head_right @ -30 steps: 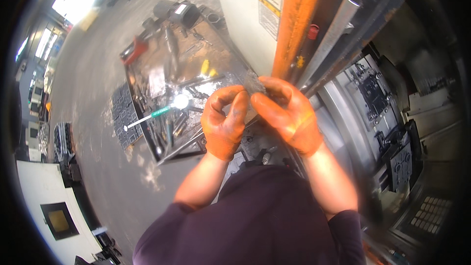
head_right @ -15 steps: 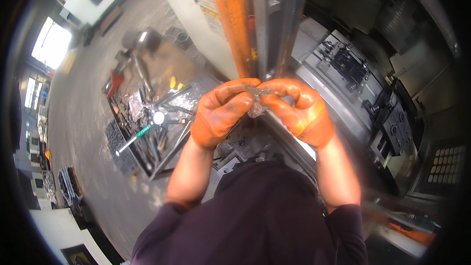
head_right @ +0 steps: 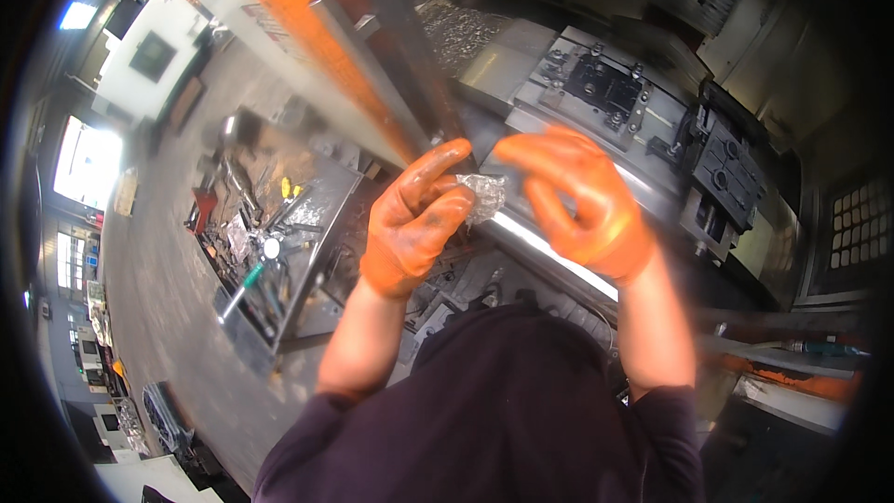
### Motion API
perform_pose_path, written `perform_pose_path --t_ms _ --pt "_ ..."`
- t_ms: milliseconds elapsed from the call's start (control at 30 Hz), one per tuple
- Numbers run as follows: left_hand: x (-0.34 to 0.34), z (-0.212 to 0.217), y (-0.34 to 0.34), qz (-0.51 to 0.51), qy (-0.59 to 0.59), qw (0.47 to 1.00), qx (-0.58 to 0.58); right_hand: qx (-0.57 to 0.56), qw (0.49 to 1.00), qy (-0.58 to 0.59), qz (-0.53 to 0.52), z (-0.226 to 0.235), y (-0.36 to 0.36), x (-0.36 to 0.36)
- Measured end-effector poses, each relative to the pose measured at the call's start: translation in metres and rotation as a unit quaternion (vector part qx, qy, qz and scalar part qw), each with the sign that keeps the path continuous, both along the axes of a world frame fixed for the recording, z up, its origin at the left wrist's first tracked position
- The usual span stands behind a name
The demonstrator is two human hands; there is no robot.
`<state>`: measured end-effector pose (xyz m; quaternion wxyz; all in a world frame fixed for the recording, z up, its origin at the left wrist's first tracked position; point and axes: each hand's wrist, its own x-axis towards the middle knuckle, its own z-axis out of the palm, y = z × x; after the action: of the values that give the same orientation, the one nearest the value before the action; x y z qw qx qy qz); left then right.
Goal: The person places a metal cover onto a machine fixture, aligns it, and secures it using a wrench. They then remove the cover, reposition it, and tighten it again. The task involves repeated handling of the same metal part and tool use.
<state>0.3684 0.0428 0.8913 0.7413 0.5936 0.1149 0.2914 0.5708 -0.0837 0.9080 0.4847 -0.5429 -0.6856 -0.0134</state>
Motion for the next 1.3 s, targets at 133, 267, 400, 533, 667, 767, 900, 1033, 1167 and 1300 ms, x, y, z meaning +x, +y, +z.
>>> perform_pose_path --t_ms 133,267,400,533,667,767,900,1033,1167,1300 --pt "0.030 -0.002 -0.039 0.058 -0.012 0.988 0.143 -0.087 0.917 0.387 0.035 -0.015 -0.042 0.005" --pt "0.054 -0.004 -0.073 0.033 -0.032 0.988 0.144 -0.164 0.883 0.439 0.036 -0.002 -0.075 0.013" --pt "0.079 -0.004 -0.101 0.008 -0.035 0.994 0.106 -0.086 0.910 0.405 -0.017 -0.001 -0.105 0.026" --pt "0.099 -0.001 -0.116 -0.010 0.005 0.995 0.097 -0.025 0.947 0.318 -0.017 -0.008 -0.129 0.048" --pt "0.115 0.002 -0.116 -0.086 -0.044 0.992 -0.077 0.029 0.968 0.249 0.003 -0.016 -0.139 0.068" --pt "0.127 0.015 -0.115 -0.123 -0.058 0.974 -0.182 0.070 0.990 0.126 -0.002 -0.019 -0.134 0.086" --pt "0.140 0.008 -0.102 -0.076 -0.019 0.994 -0.070 0.090 0.996 -0.014 0.024 -0.016 -0.113 0.112" --pt "0.158 0.007 -0.084 -0.031 -0.025 0.998 -0.039 0.034 0.969 0.220 -0.106 -0.023 -0.098 0.105" --pt "0.189 -0.007 -0.053 0.042 -0.069 0.982 0.173 -0.072 0.874 0.481 -0.006 -0.025 -0.073 0.112" --pt "0.216 -0.010 -0.025 0.007 -0.090 0.971 0.220 -0.071 0.851 0.519 -0.041 -0.023 -0.045 0.125"
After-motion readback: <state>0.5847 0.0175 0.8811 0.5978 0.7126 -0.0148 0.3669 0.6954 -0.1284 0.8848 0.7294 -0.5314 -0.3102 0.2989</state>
